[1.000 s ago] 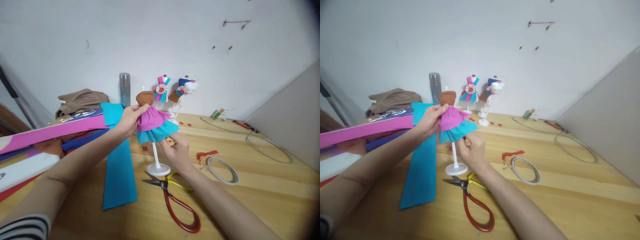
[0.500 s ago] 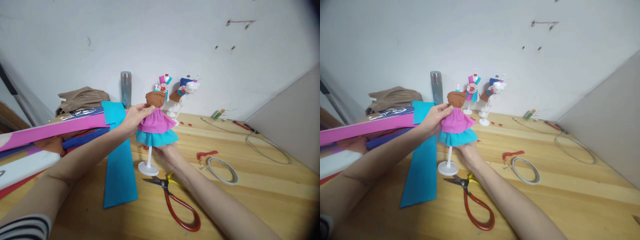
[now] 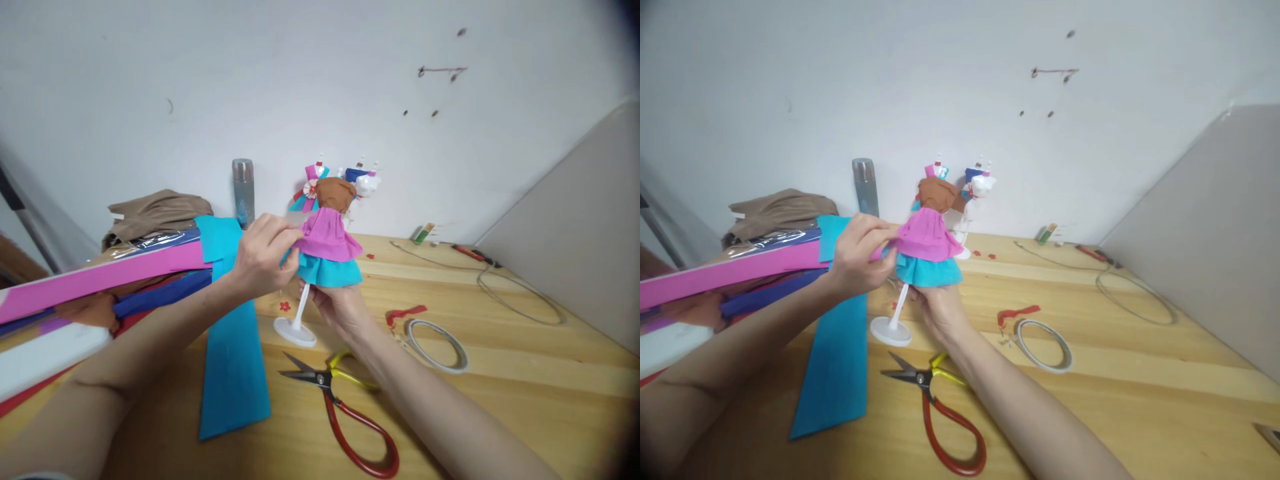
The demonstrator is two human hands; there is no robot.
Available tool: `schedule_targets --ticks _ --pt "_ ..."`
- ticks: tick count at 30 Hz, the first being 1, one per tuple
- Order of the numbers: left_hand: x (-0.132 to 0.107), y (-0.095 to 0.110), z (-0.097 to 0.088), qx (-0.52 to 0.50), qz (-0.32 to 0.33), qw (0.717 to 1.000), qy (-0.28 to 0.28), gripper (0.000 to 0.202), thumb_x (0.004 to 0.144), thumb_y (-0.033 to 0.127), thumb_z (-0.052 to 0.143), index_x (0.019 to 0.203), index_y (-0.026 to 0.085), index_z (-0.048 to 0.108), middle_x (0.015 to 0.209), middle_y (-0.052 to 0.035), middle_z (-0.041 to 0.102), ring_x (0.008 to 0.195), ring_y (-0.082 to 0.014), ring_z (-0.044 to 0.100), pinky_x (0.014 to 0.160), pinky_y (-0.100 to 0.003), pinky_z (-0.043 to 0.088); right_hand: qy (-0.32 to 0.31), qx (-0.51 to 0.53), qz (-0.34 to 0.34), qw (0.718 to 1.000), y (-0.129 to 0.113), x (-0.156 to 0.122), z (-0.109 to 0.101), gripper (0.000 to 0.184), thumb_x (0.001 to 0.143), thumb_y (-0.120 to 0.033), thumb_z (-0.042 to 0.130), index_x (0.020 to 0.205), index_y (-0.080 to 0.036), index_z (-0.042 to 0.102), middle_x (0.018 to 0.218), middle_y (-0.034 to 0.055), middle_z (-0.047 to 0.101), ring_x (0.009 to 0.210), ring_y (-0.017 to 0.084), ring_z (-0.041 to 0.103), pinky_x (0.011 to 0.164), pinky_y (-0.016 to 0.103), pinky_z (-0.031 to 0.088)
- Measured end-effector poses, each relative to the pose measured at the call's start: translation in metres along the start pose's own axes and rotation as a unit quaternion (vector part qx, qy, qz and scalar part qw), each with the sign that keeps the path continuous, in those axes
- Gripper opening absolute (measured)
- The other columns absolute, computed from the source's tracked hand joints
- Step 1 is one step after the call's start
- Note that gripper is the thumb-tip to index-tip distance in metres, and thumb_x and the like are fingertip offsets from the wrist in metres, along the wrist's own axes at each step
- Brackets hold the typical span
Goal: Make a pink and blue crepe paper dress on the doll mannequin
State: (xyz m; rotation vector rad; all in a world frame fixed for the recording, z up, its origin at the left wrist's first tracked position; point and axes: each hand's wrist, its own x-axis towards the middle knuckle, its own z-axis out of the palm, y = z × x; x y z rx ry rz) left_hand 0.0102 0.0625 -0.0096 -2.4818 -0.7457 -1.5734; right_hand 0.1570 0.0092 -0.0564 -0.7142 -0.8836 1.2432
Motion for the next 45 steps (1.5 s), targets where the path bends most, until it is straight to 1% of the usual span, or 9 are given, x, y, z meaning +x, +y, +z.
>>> schedule_targets --ticks 6,11,15,18,21,23,29,38,45 --pt "-0.008 -0.007 0.006 0.031 0.033 0.998 -0.039 0.005 0.082 0.03 0.068 0.084 0.026 0.071 0.087 -0.0076 0.069 0.085 -0.0238 0.057 0.082 -0.041 0.04 0.012 0.001 -0.018 1.0 0.002 0.002 -0.003 0.04 0.058 -0.021 0.078 0.095 -0.028 0.068 0.089 -0.0008 0.073 0.072 0.018 0.068 0.066 0.035 0.062" --pt "-0.014 -0.01 0.003 0.016 -0.012 0.997 -0.079 0.009 0.087 0.033 0.064 0.088 0.029 0.073 0.086 -0.0082 0.068 0.084 -0.0238 0.055 0.082 -0.041 0.038 0.031 0.037 0.029 0.998 0.0 0.001 -0.001 0.043 0.048 -0.017 0.084 0.087 -0.025 0.069 0.079 -0.0016 0.07 0.065 0.016 0.063 0.065 0.034 0.061" --pt "-0.02 -0.014 0.003 0.008 -0.007 0.998 -0.063 0.012 0.09 0.03 0.062 0.092 0.03 0.074 0.085 -0.0078 0.069 0.082 -0.0222 0.056 0.078 -0.038 0.037 0.02 0.06 0.034 0.997 -0.003 -0.001 -0.001 0.038 0.049 -0.015 0.085 0.083 -0.023 0.069 0.075 -0.0013 0.07 0.062 0.016 0.062 0.061 0.032 0.06" --pt "-0.022 -0.016 0.006 0.068 0.105 0.992 0.004 0.011 0.089 0.024 0.064 0.093 0.029 0.073 0.081 -0.0046 0.069 0.077 -0.0186 0.057 0.069 -0.033 0.037 0.008 0.08 0.047 0.996 -0.007 -0.003 0.0 0.033 0.05 -0.013 0.083 0.078 -0.02 0.067 0.067 -0.0023 0.068 0.056 0.013 0.061 0.055 0.027 0.057" --pt "-0.019 -0.015 0.008 0.154 0.263 0.946 0.111 0.009 0.088 0.017 0.063 0.093 0.023 0.067 0.074 -0.0012 0.065 0.068 -0.015 0.055 0.061 -0.031 0.035 0.007 0.106 0.062 0.992 -0.012 -0.005 0.001 0.033 0.049 -0.01 0.081 0.077 -0.019 0.065 0.06 -0.0035 0.066 0.05 0.011 0.061 0.051 0.021 0.056" --pt "-0.015 -0.012 0.008 0.186 0.305 0.923 0.143 0.007 0.088 0.015 0.061 0.093 0.02 0.063 0.07 -0.0006 0.063 0.065 -0.014 0.053 0.059 -0.03 0.036 0.009 0.124 0.067 0.99 -0.014 -0.005 0.002 0.036 0.048 -0.007 0.08 0.078 -0.019 0.065 0.057 -0.0044 0.066 0.047 0.01 0.061 0.05 0.019 0.056" --pt "-0.007 -0.002 0.005 0.163 0.285 0.932 0.154 0.007 0.086 0.013 0.062 0.091 0.018 0.06 0.069 -0.0011 0.064 0.062 -0.014 0.055 0.057 -0.029 0.042 0.0 0.143 0.081 0.986 -0.019 -0.005 0.002 0.034 0.048 -0.007 0.083 0.075 -0.017 0.065 0.059 -0.0006 0.07 0.048 0.011 0.065 0.049 0.017 0.057" --pt "0.007 -0.006 -0.01 0.042 0.135 0.977 0.162 0.019 0.09 0.005 0.052 0.1 0.015 0.063 0.087 -0.0054 0.072 0.08 -0.0134 0.067 0.072 -0.024 0.054 0.002 0.149 0.072 0.986 -0.016 -0.004 -0.001 0.031 0.05 -0.008 0.084 0.074 -0.015 0.067 0.061 0.0014 0.071 0.05 0.011 0.065 0.049 0.016 0.057" --pt "0.011 -0.009 -0.011 0.102 0.25 0.953 0.138 0.024 0.081 0.012 0.061 0.105 0.015 0.062 0.091 -0.0091 0.071 0.079 -0.0182 0.066 0.069 -0.03 0.056 -0.003 0.156 0.093 0.983 -0.02 -0.007 0.004 0.034 0.043 -0.007 0.087 0.069 -0.015 0.067 0.058 0.0006 0.069 0.047 0.011 0.063 0.046 0.017 0.056"
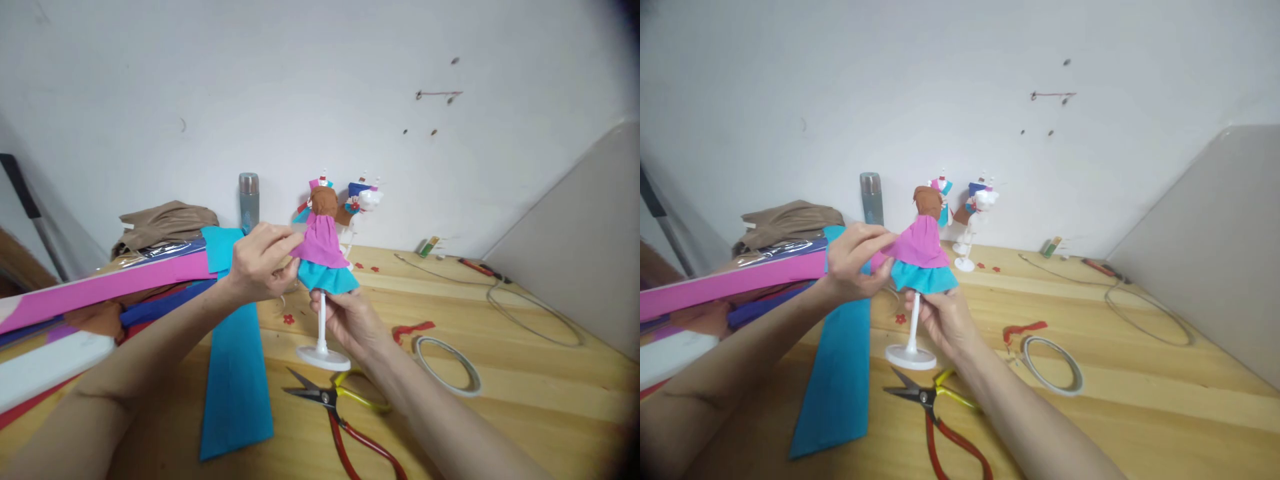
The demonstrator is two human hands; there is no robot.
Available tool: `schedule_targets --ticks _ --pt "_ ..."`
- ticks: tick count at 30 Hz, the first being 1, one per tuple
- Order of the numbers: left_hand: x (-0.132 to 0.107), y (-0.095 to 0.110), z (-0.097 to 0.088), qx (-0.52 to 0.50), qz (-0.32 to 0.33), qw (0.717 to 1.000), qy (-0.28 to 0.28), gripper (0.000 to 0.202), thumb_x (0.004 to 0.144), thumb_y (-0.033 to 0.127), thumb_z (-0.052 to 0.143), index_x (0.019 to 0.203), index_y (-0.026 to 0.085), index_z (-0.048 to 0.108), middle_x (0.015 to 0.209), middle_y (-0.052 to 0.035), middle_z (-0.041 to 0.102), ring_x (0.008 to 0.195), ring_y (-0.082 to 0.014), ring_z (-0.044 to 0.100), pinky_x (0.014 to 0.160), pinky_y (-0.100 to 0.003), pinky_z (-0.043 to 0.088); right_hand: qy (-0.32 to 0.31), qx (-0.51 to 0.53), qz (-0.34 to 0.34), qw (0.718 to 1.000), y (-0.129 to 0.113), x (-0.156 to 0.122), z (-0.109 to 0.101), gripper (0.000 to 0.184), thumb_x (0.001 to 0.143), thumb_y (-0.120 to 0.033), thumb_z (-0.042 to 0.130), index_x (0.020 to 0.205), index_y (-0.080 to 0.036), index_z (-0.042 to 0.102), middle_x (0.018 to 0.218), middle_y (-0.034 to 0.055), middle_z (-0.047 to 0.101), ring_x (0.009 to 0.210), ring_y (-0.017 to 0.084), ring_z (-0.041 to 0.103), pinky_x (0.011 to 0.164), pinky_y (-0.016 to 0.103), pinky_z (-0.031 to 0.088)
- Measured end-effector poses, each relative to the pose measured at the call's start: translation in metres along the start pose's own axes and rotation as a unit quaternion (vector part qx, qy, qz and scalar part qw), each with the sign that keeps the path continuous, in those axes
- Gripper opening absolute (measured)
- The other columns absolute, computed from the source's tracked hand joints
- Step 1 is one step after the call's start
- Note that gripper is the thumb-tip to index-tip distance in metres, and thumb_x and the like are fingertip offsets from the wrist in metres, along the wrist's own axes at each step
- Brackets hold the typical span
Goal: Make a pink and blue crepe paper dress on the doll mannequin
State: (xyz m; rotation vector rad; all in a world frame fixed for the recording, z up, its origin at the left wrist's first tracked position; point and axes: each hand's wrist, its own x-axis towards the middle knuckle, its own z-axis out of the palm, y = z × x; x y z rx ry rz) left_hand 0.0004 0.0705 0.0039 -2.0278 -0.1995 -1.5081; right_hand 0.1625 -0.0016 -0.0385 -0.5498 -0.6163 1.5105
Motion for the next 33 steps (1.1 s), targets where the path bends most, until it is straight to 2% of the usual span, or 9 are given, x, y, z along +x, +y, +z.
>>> schedule_targets --ticks 9,17,19,21,23,25,28,31,33 --pt "-0.005 0.003 0.003 0.062 0.06 0.996 0.012 0.016 0.08 0.006 0.061 0.094 0.014 0.061 0.079 -0.0077 0.072 0.067 -0.0165 0.062 0.06 -0.029 0.049 -0.031 0.002 0.0 1.0 0.0 -0.001 -0.002 0.029 0.054 -0.003 0.08 0.075 -0.016 0.065 0.06 -0.0004 0.069 0.05 0.011 0.065 0.048 0.017 0.057" --pt "-0.017 -0.004 0.009 0.092 0.109 0.99 0.011 0.009 0.084 0.012 0.06 0.092 0.015 0.062 0.077 -0.0057 0.071 0.064 -0.0155 0.06 0.056 -0.029 0.045 -0.062 0.012 0.026 0.998 -0.014 -0.005 0.001 0.032 0.057 -0.001 0.078 0.079 -0.017 0.061 0.062 -0.0007 0.07 0.053 0.01 0.068 0.052 0.015 0.059" --pt "-0.018 -0.005 0.01 0.077 0.1 0.992 -0.002 0.01 0.083 0.011 0.059 0.092 0.015 0.061 0.076 -0.0062 0.07 0.065 -0.0163 0.06 0.057 -0.029 0.046 -0.054 -0.001 0.018 0.998 -0.014 -0.005 0.002 0.032 0.056 -0.002 0.079 0.078 -0.016 0.061 0.061 -0.0002 0.07 0.052 0.01 0.067 0.051 0.014 0.059" --pt "-0.017 -0.004 0.01 0.043 0.065 0.997 -0.01 0.009 0.081 0.011 0.057 0.088 0.017 0.06 0.075 -0.0059 0.068 0.066 -0.0167 0.06 0.058 -0.03 0.047 -0.033 -0.021 0.0 0.999 -0.013 -0.005 0.003 0.033 0.053 -0.004 0.082 0.076 -0.016 0.062 0.059 0.0 0.069 0.05 0.011 0.066 0.05 0.014 0.058" --pt "-0.016 -0.001 0.009 0.002 0.022 1.0 0.007 0.006 0.081 0.015 0.057 0.085 0.018 0.057 0.076 -0.006 0.067 0.067 -0.0169 0.06 0.059 -0.03 0.048 -0.005 -0.04 -0.028 0.999 -0.012 -0.005 0.005 0.033 0.05 -0.005 0.084 0.074 -0.016 0.063 0.059 -0.0006 0.069 0.049 0.011 0.065 0.049 0.016 0.059" --pt "-0.016 0.001 0.008 -0.023 0.003 0.999 0.043 0.007 0.082 0.023 0.057 0.088 0.019 0.056 0.083 -0.0081 0.067 0.075 -0.0189 0.062 0.064 -0.033 0.051 0.016 -0.054 -0.054 0.997 -0.012 -0.006 0.008 0.034 0.05 -0.006 0.084 0.074 -0.017 0.063 0.06 -0.0014 0.07 0.049 0.011 0.065 0.049 0.018 0.06" --pt "-0.018 0.006 0.008 -0.007 0.036 0.998 0.057 0.021 0.082 0.033 0.06 0.099 0.02 0.059 0.1 -0.0111 0.069 0.095 -0.0239 0.065 0.08 -0.041 0.057 0.024 -0.062 -0.069 0.995 -0.012 -0.008 0.011 0.036 0.047 -0.006 0.085 0.074 -0.017 0.065 0.061 -0.0018 0.07 0.049 0.012 0.065 0.05 0.018 0.06" --pt "-0.025 0.011 0.015 0.033 0.055 0.997 0.036 0.028 0.078 0.029 0.068 0.103 0.021 0.059 0.111 -0.0101 0.069 0.115 -0.0265 0.062 0.099 -0.047 0.053 0.025 -0.056 -0.059 0.996 -0.012 -0.007 0.012 0.033 0.048 -0.007 0.086 0.072 -0.017 0.066 0.06 -0.0005 0.071 0.05 0.012 0.065 0.05 0.019 0.059" --pt "-0.031 0.015 0.02 0.058 0.044 0.997 0.032 0.026 0.078 0.024 0.068 0.102 0.022 0.059 0.115 -0.0091 0.069 0.122 -0.0266 0.059 0.105 -0.049 0.05 0.029 -0.047 -0.052 0.997 -0.011 -0.007 0.012 0.033 0.049 -0.007 0.086 0.075 -0.017 0.067 0.06 -0.0004 0.071 0.049 0.012 0.065 0.048 0.018 0.059"
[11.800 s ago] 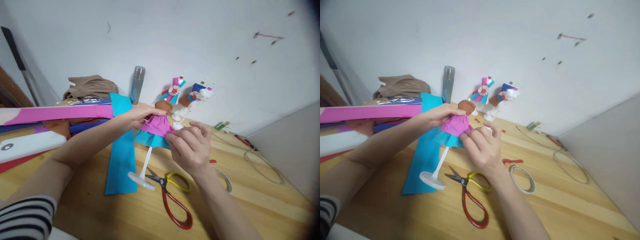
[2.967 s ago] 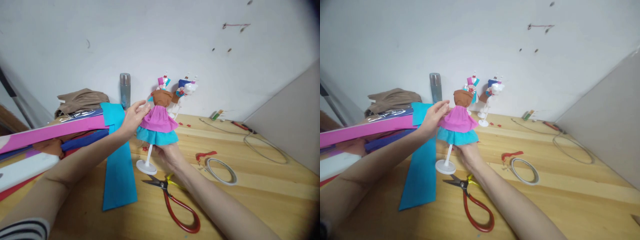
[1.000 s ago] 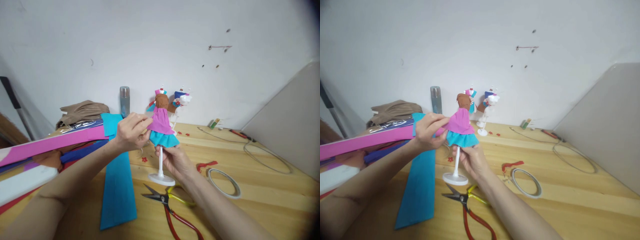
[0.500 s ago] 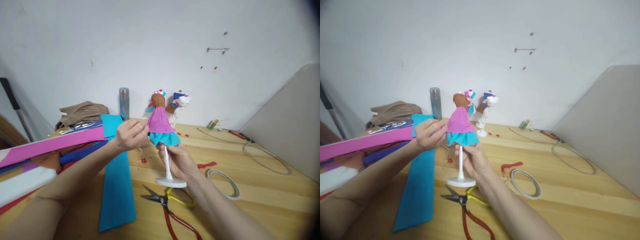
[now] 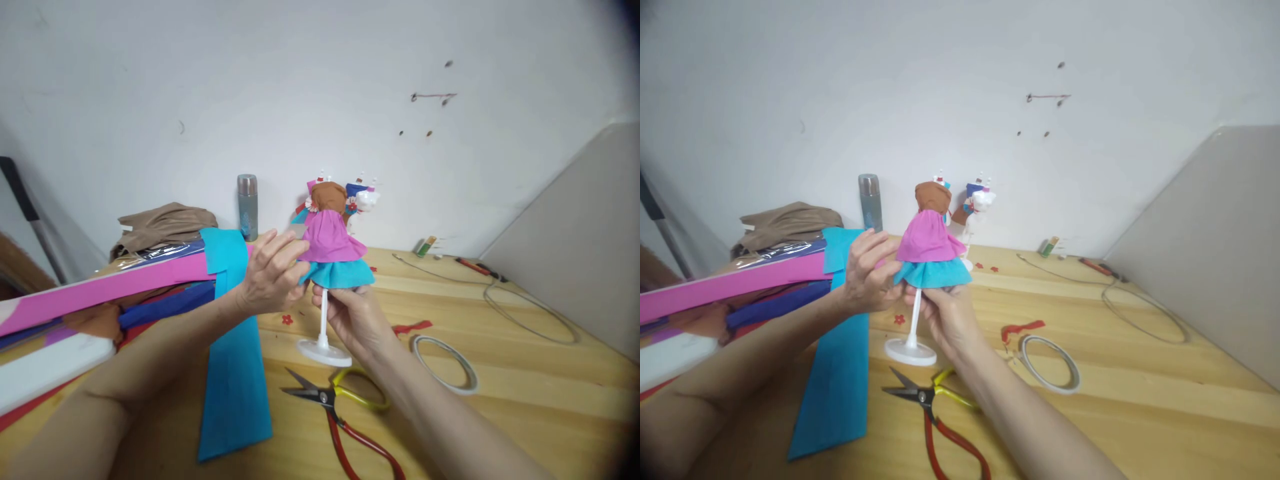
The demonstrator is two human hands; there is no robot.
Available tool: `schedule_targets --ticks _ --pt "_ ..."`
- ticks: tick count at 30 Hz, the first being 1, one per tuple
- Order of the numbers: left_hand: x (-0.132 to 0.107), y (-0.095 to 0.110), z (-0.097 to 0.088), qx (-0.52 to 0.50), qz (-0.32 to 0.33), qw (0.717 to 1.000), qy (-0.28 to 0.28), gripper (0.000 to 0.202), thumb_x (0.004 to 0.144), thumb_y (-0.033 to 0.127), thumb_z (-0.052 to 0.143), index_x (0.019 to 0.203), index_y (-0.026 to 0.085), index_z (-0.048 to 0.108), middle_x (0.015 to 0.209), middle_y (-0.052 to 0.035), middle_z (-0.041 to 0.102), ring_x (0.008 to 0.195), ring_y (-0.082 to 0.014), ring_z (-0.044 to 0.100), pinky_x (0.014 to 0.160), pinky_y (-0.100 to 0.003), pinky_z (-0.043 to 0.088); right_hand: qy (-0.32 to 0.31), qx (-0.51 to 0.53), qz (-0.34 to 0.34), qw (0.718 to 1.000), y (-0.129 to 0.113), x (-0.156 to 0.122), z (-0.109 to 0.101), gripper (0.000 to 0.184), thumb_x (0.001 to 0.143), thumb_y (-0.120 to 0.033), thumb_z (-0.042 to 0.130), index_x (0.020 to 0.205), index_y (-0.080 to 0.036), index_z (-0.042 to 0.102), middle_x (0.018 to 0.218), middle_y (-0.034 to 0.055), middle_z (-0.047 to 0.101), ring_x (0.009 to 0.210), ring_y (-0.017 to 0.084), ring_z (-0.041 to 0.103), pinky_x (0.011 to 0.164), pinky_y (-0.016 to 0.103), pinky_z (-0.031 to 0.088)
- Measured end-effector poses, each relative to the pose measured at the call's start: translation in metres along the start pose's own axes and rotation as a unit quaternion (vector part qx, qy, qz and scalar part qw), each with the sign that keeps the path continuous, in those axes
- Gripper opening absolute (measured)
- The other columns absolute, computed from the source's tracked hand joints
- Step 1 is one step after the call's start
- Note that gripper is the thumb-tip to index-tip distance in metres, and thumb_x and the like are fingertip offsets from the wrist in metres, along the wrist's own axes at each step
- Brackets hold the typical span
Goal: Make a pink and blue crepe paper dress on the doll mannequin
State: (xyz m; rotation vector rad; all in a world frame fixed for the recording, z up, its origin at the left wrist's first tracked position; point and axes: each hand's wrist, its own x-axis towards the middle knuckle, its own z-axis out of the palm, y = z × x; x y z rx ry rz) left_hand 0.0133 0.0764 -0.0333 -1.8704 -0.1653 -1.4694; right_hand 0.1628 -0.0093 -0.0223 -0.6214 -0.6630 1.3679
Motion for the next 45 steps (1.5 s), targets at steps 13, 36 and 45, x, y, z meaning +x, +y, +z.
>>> schedule_targets --ticks 13,36,45 --pt "0.013 0.015 -0.007 -0.075 -0.174 0.982 0.021 0.01 0.091 0.022 0.054 0.085 0.022 0.046 0.11 -0.0098 0.068 0.108 -0.021 0.066 0.087 -0.042 0.059 0.019 -0.004 -0.019 1.0 0.004 0.0 0.003 0.045 0.044 -0.006 0.08 0.086 -0.018 0.068 0.059 -0.0029 0.07 0.048 0.013 0.064 0.043 0.018 0.055" --pt "0.016 0.022 -0.01 -0.086 -0.114 0.99 0.007 0.029 0.09 0.034 0.057 0.115 0.02 0.056 0.123 -0.0159 0.065 0.117 -0.0285 0.063 0.094 -0.047 0.055 0.027 -0.073 -0.066 0.995 0.018 -0.003 0.002 0.034 0.048 -0.014 0.09 0.076 -0.02 0.071 0.069 -0.002 0.074 0.059 0.015 0.065 0.057 0.026 0.057" --pt "0.039 0.026 -0.024 -0.047 -0.136 0.99 -0.005 0.019 0.083 0.022 0.067 0.101 0.02 0.059 0.095 -0.0081 0.065 0.091 -0.0229 0.063 0.082 -0.041 0.053 0.0 -0.123 -0.139 0.983 0.023 0.0 -0.002 0.027 0.059 -0.015 0.083 0.082 -0.023 0.073 0.081 -0.0028 0.076 0.072 0.015 0.067 0.072 0.029 0.056"
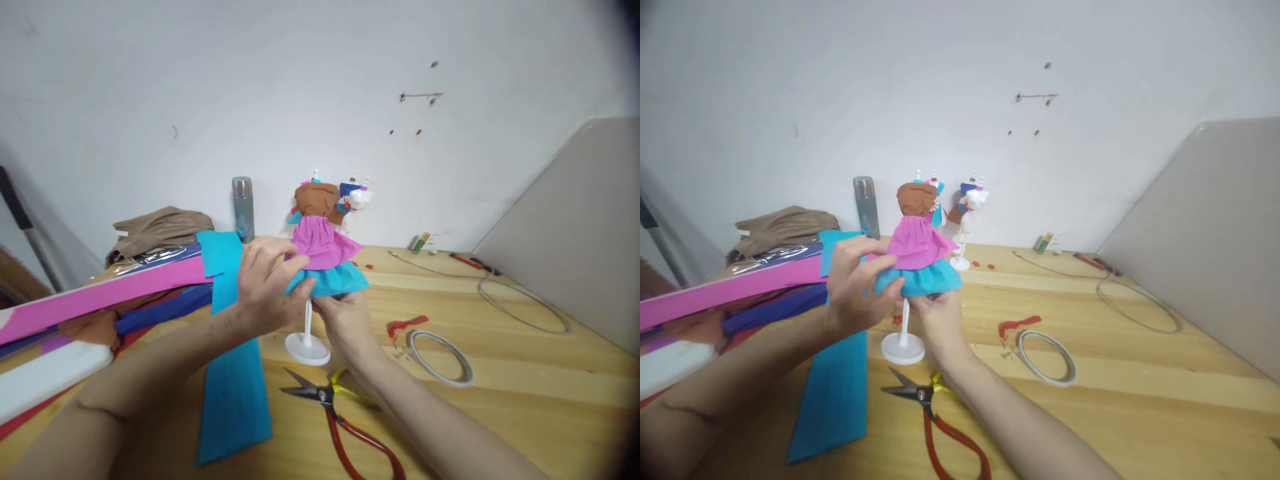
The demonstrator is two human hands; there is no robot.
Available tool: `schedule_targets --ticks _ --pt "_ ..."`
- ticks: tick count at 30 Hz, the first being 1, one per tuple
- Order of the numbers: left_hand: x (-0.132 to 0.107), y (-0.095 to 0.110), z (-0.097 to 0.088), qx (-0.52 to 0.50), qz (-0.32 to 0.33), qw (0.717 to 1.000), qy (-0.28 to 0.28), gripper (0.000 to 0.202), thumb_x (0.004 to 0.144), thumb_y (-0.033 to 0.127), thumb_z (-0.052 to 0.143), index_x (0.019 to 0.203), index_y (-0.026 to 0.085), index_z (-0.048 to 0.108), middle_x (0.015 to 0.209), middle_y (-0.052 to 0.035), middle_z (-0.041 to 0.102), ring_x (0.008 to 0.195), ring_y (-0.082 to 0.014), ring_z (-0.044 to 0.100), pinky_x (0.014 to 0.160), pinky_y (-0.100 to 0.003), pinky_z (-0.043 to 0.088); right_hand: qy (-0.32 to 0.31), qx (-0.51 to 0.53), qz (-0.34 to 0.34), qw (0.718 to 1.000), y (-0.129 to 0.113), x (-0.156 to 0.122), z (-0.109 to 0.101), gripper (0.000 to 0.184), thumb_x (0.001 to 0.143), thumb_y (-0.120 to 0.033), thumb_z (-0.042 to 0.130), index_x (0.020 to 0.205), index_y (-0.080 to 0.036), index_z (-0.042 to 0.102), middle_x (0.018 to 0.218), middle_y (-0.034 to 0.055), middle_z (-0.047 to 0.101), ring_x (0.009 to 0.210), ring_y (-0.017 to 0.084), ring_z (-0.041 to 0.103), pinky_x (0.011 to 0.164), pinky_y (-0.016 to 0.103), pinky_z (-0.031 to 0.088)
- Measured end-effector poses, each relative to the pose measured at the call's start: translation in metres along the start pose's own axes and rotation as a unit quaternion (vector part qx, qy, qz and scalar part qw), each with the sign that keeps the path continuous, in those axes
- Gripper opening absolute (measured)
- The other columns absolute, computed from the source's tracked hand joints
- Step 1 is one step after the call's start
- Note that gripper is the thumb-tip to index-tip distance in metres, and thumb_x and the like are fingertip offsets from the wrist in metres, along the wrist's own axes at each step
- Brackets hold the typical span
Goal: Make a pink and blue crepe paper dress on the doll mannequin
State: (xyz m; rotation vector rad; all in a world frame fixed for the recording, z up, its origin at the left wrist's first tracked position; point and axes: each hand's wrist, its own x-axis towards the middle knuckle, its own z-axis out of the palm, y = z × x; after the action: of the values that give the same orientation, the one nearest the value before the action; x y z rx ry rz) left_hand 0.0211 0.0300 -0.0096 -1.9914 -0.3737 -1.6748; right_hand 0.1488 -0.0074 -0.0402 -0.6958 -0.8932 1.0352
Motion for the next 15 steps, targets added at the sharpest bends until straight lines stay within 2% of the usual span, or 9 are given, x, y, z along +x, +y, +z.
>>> schedule_targets --ticks 3,6,10,15 --pt "-0.001 -0.0038 0.0021 0.073 0.044 0.996 -0.02 0.019 0.081 0.021 0.071 0.096 0.021 0.059 0.088 -0.0053 0.065 0.085 -0.0225 0.06 0.078 -0.041 0.051 -0.008 -0.011 -0.01 1.0 0.0014 -0.0014 0.0009 0.02 0.062 -0.016 0.081 0.079 -0.022 0.071 0.079 -0.0025 0.075 0.074 0.015 0.066 0.078 0.033 0.057" --pt "-0.0057 -0.0055 0.0029 0.1 0.073 0.992 -0.028 0.008 0.085 0.021 0.066 0.091 0.023 0.06 0.083 -0.0021 0.064 0.078 -0.0194 0.058 0.074 -0.038 0.049 -0.008 -0.024 -0.013 1.0 0.0014 -0.0027 0.0011 0.016 0.062 -0.017 0.081 0.071 -0.022 0.068 0.071 -0.0026 0.071 0.076 0.017 0.066 0.079 0.033 0.057" --pt "-0.0079 -0.0041 -0.0005 0.08 0.089 0.992 -0.025 0.003 0.09 0.019 0.059 0.089 0.021 0.061 0.08 -0.003 0.064 0.075 -0.0192 0.056 0.071 -0.038 0.048 -0.009 -0.025 -0.002 1.0 0.0024 -0.0028 0.0001 0.017 0.062 -0.017 0.082 0.073 -0.021 0.069 0.077 -0.0023 0.073 0.073 0.015 0.064 0.073 0.029 0.055" --pt "-0.0079 -0.0015 -0.0022 0.048 0.103 0.993 -0.034 0.008 0.085 0.012 0.062 0.09 0.019 0.061 0.081 -0.0037 0.065 0.08 -0.02 0.057 0.077 -0.037 0.048 -0.004 -0.016 0.003 1.0 0.0069 -0.0002 -0.0026 0.018 0.06 -0.016 0.082 0.073 -0.02 0.07 0.075 -0.0036 0.072 0.068 0.012 0.061 0.069 0.026 0.054"
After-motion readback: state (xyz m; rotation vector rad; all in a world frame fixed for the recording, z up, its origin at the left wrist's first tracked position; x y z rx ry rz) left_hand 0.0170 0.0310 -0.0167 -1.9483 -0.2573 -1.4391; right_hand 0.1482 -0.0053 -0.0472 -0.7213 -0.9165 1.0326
